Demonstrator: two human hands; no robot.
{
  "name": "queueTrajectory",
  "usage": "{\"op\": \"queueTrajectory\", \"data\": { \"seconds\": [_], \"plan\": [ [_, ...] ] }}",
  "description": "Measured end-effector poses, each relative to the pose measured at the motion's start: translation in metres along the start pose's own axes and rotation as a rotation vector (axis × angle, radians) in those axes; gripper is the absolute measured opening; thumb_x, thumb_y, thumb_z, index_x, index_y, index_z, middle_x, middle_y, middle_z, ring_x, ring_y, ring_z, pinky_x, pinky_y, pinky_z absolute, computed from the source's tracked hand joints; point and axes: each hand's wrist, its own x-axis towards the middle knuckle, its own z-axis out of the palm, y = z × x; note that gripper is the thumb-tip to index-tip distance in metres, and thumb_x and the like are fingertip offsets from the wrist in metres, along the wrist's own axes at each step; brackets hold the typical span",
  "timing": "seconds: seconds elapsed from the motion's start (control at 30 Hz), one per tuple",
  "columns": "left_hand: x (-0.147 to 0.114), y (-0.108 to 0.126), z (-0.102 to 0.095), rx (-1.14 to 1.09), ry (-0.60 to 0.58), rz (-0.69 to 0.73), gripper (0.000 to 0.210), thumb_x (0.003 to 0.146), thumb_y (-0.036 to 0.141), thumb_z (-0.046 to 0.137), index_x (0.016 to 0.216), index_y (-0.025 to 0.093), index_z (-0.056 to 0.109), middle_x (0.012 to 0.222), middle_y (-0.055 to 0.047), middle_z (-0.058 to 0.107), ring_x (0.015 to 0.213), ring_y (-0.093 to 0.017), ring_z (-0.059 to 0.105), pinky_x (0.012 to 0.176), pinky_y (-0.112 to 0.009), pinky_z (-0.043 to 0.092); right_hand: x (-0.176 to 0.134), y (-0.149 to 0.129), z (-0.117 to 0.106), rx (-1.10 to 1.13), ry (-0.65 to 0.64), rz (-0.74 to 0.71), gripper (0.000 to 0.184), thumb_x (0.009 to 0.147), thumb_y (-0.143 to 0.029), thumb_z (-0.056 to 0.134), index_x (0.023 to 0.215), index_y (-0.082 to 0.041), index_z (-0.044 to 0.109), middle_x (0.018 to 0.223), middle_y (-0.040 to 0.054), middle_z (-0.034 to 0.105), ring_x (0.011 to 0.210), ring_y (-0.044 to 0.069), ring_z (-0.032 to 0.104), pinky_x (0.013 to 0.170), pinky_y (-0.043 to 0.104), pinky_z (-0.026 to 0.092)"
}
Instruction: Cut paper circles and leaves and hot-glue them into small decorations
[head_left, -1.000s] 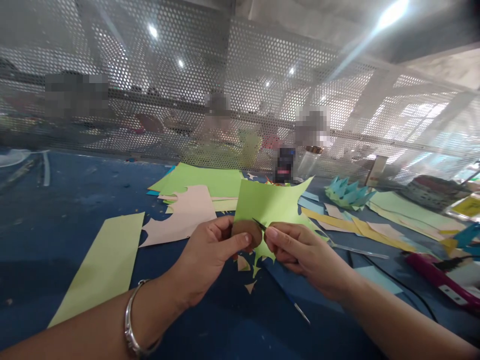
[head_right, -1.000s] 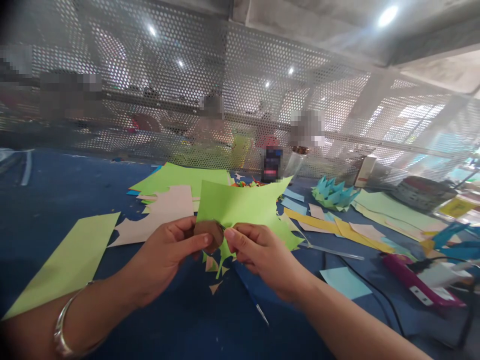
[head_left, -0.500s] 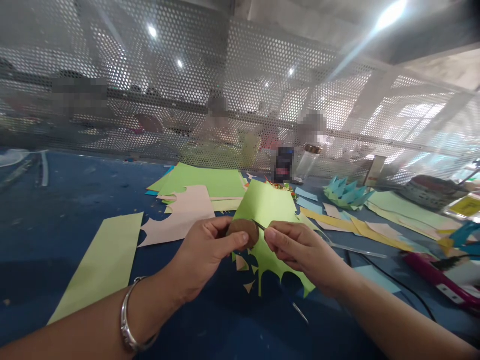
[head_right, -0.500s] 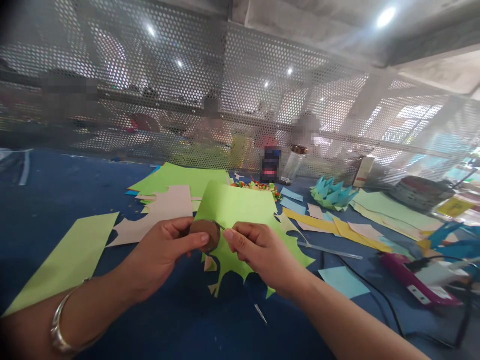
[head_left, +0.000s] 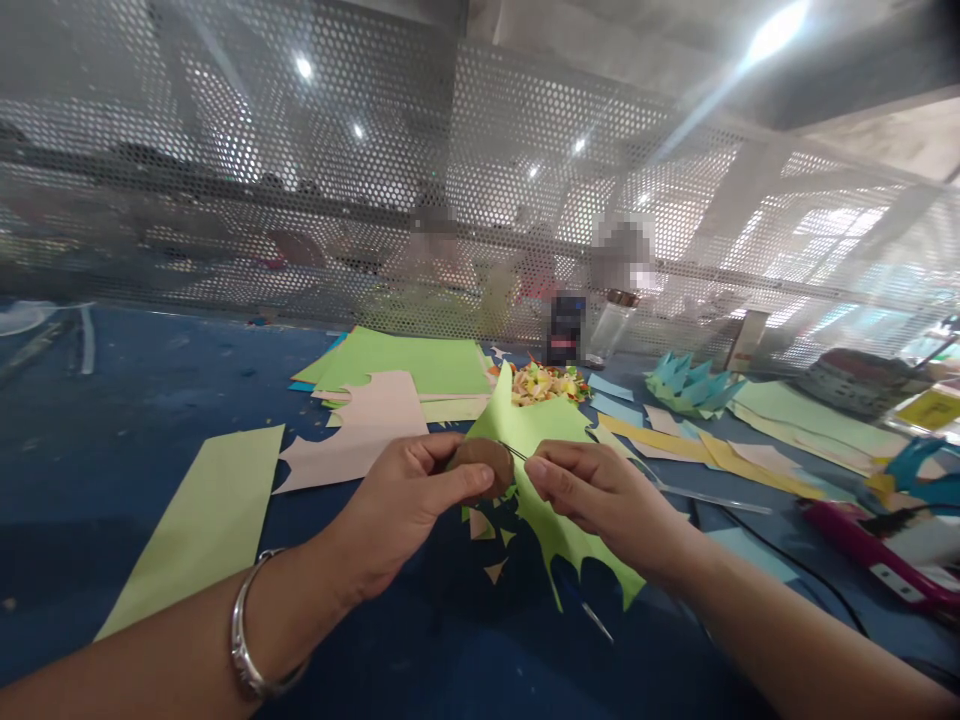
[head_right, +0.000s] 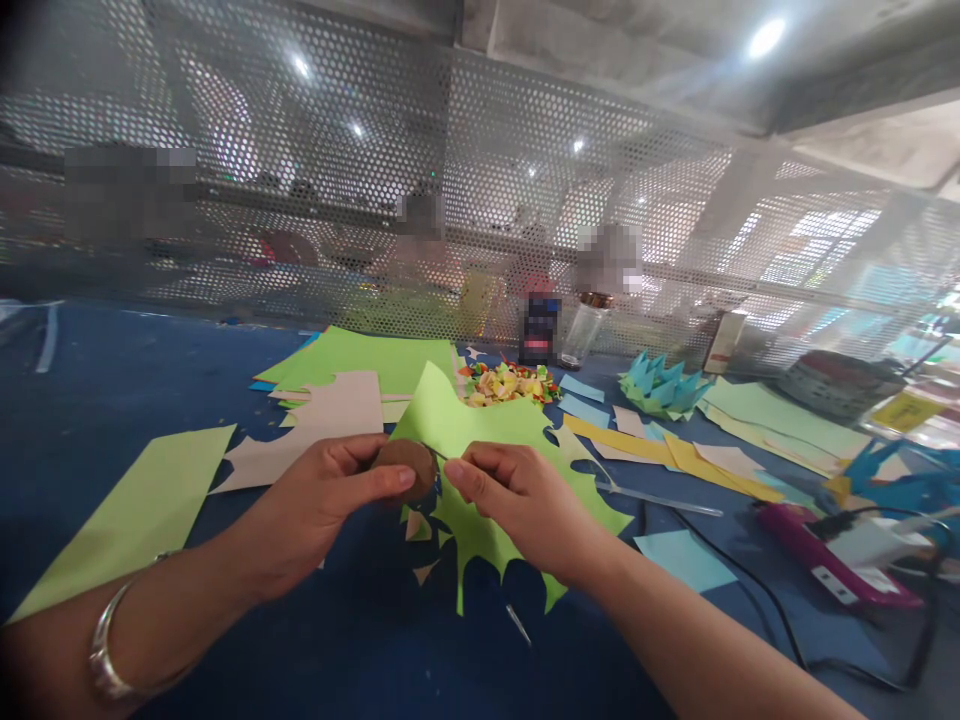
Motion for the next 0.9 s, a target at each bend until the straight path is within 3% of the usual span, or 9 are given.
{"op": "queueTrajectory", "data": {
  "seconds": [0.2, 0.6, 0.9],
  "plan": [
    [0.003, -0.0023, -0.002, -0.008, -0.058, 0.001, 0.012, 0.085, 0.027, 0.072, 0.092, 0.018, 0.075, 0.082, -0.002, 0.071, 0.076, -0.014, 0.062, 0.072, -0.026, 0.046, -0.0005, -0.0003, -0.003, -0.094, 0.017, -0.059, 0.049, 0.097, -0.059, 0.051, 0.068, -0.02, 0.044, 0.061, -0.0058, 0.034, 0.054, 0.009, 0.028, 0.051, 0.027, 0.023],
    [0.0006, 0.0008, -0.0008, 0.068, -0.08, 0.023, 0.011, 0.085, 0.025, 0.068, 0.084, 0.016, 0.074, 0.077, -0.004, 0.07, 0.07, -0.014, 0.06, 0.063, -0.025, 0.042, 0.0013, -0.0012, -0.0033, -0.137, 0.008, -0.086, 0.049, 0.098, -0.059, 0.048, 0.068, -0.021, 0.043, 0.064, -0.0051, 0.032, 0.058, 0.011, 0.029, 0.054, 0.028, 0.023],
    [-0.0016, 0.0032, 0.0002, 0.11, 0.014, 0.013, 0.009, 0.082, 0.024, 0.072, 0.087, 0.017, 0.071, 0.079, -0.004, 0.073, 0.072, -0.014, 0.063, 0.064, -0.024, 0.04, 0.0031, 0.0034, -0.0043, -0.124, -0.002, -0.08, 0.049, 0.098, -0.06, 0.049, 0.069, -0.021, 0.044, 0.064, -0.0057, 0.031, 0.058, 0.011, 0.027, 0.053, 0.028, 0.023]
  ]
}}
